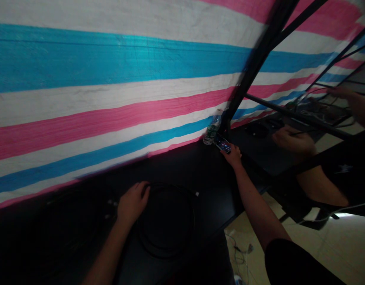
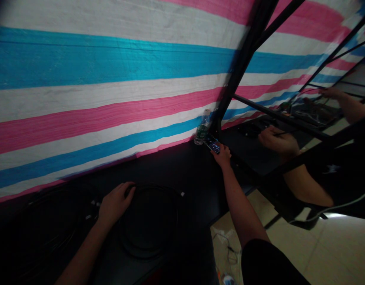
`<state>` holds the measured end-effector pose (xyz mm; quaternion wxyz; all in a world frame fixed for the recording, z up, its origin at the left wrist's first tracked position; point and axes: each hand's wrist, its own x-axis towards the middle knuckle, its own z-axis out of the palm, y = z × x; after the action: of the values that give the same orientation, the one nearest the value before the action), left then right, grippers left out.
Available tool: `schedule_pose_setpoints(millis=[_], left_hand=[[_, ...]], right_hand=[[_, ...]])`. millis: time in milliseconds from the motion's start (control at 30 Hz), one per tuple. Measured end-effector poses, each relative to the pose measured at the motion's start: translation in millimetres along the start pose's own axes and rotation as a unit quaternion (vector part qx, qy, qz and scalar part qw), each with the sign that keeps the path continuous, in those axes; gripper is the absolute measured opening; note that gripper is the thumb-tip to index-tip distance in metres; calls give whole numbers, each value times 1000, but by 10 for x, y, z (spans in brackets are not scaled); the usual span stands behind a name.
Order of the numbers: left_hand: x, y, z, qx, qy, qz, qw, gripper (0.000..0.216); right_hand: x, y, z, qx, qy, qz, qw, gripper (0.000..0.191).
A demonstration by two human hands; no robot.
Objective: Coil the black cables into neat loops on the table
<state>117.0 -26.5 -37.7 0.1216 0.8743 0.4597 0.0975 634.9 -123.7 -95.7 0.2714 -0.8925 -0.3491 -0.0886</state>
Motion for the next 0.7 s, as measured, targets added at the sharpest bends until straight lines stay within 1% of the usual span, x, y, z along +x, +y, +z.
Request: schedule_pose_setpoints(millis=[267, 400, 567, 700], left_hand=[[-2, -8, 3, 0, -3, -1, 1000, 31], [-6, 0, -3, 1, 1, 1, 1000, 30], [-11, 18, -24, 0, -7, -3, 1000, 30], [-9, 16, -25, -8, -7, 1, 1000, 31]], right_hand=[[18, 15, -2, 19, 17, -10, 1000, 66], [6, 0, -3, 12, 25, -15, 1000, 65], [-18, -14, -22, 5, 25, -24, 999, 61], [-18, -14, -28, 3, 24, -24, 999, 62]])
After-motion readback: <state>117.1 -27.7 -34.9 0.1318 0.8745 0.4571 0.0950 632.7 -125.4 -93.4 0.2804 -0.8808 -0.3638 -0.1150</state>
